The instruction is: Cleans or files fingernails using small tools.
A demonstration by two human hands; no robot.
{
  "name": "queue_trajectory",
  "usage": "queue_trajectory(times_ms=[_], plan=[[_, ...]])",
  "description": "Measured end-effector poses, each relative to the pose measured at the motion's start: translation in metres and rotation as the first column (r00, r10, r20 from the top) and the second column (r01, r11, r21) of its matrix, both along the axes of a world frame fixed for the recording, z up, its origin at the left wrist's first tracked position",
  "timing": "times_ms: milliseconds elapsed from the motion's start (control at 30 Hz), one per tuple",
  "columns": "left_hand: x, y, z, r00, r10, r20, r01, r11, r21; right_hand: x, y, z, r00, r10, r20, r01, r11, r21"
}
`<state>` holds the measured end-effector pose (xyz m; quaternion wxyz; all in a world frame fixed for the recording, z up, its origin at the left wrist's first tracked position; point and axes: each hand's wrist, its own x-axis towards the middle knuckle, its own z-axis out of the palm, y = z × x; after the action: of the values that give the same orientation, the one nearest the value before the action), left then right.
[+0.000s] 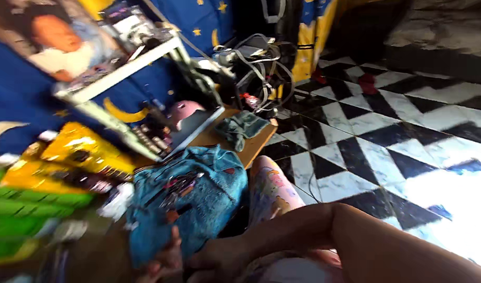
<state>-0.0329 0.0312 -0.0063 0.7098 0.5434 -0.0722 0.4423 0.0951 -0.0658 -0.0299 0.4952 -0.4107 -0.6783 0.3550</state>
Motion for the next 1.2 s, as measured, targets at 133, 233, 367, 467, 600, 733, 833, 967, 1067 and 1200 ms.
queue_trajectory(times_ms=[133, 233, 367, 467, 600, 733, 833, 967, 1067, 1200], plan=[[-0.001, -0.001, -0.007, 0.968, 0.234, -0.089, -0.217, 0.962, 0.168, 0.002, 0.001, -0.003, 0.990, 0.049, -0.132, -0.063, 0.993, -0.102], [0.000, -0.017, 0.000, 0.822, 0.539, -0.184, -0.512, 0.841, 0.175, -0.004, 0.005, -0.006, 0.967, -0.076, -0.244, 0.056, 0.995, -0.087], [0.023, -0.035, -0.003, 0.769, 0.619, -0.159, -0.581, 0.781, 0.230, 0.000, 0.024, 0.008, 0.912, -0.115, -0.394, 0.183, 0.973, 0.139], [0.038, -0.056, -0.005, 0.871, 0.453, -0.188, -0.375, 0.862, 0.341, 0.021, 0.043, 0.031, 0.832, -0.148, -0.535, 0.308, 0.925, 0.222], [0.037, -0.031, 0.002, 0.918, 0.337, -0.209, -0.289, 0.930, 0.228, 0.012, 0.030, 0.032, 0.908, -0.319, -0.273, 0.390, 0.882, 0.264], [0.030, 0.007, 0.027, 0.879, 0.469, -0.091, -0.464, 0.883, 0.065, -0.013, 0.022, 0.005, 0.980, -0.102, -0.173, 0.151, 0.943, 0.297], [0.052, -0.040, 0.019, 0.850, 0.492, -0.187, -0.445, 0.862, 0.243, 0.019, 0.048, 0.040, 0.845, -0.223, -0.487, 0.266, 0.964, 0.019], [0.051, -0.032, 0.012, 0.881, 0.428, -0.202, -0.394, 0.900, 0.186, 0.017, 0.040, 0.048, 0.888, -0.279, -0.366, 0.334, 0.937, 0.096], [0.036, 0.017, 0.020, 0.885, 0.444, -0.140, -0.433, 0.895, 0.106, -0.018, 0.014, 0.026, 0.975, -0.204, -0.090, 0.223, 0.912, 0.346], [0.055, -0.034, -0.004, 0.892, 0.414, -0.180, -0.372, 0.900, 0.228, 0.028, 0.051, 0.049, 0.852, -0.343, -0.395, 0.386, 0.922, 0.032]])
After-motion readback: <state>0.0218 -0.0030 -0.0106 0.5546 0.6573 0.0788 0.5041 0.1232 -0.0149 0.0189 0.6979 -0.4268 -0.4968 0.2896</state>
